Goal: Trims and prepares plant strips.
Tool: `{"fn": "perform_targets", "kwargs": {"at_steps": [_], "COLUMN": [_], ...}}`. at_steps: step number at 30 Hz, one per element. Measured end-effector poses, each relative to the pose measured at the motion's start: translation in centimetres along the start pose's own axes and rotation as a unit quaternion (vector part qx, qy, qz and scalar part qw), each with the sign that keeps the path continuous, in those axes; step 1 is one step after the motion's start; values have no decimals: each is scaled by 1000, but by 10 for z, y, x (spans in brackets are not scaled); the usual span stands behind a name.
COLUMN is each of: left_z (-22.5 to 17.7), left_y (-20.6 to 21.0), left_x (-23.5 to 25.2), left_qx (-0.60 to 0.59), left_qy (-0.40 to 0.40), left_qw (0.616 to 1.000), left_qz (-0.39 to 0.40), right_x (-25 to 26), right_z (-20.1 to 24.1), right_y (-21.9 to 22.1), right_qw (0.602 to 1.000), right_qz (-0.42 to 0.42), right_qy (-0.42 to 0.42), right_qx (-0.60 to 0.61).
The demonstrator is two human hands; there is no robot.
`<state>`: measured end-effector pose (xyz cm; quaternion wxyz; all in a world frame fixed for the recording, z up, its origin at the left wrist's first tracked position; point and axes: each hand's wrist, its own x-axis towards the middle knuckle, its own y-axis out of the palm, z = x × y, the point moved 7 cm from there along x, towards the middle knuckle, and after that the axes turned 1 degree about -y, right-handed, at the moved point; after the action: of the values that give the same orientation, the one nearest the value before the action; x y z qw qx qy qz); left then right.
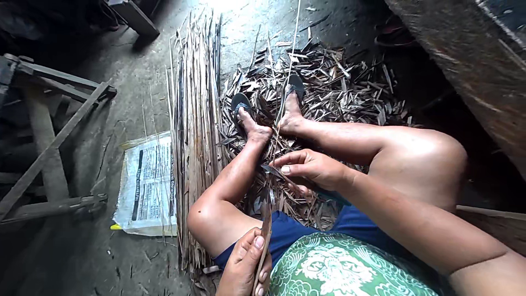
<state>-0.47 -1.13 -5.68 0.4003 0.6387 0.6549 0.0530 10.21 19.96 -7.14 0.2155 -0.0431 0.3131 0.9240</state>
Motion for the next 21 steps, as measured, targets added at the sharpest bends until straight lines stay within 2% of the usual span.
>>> {"fn": "perform_targets", "kwargs": {"at_steps": [4,7,9,13,15,18,21], "left_z": [-6,-6,-2,4,4,1,-2], "left_y": [5,9,10,10,8,4,3], "left_x": [-1,0,1,0,2,4,3], "left_qx": [-68,-52,-63,-101,-84,-29,66], "left_qy": [3,10,3,-26,-23,2,14], "left_qw": [997,998,998,994,996,1000,997], "left_qz": [32,17,28,40,27,1,-30], "right_x": [3,0,-1,5,6,-2,-2], "right_z": [12,7,2,11,10,-1,7], "right_y": [2,13,12,-26,-29,-7,-21], "right_qw": [998,996,998,994,995,999,995], "right_qz": [43,72,44,-109,-101,-39,-99], "right_qy": [1,-4,0,-3,-3,11,-2], "right_qx": [-39,-48,-34,2,10,10,14]}}
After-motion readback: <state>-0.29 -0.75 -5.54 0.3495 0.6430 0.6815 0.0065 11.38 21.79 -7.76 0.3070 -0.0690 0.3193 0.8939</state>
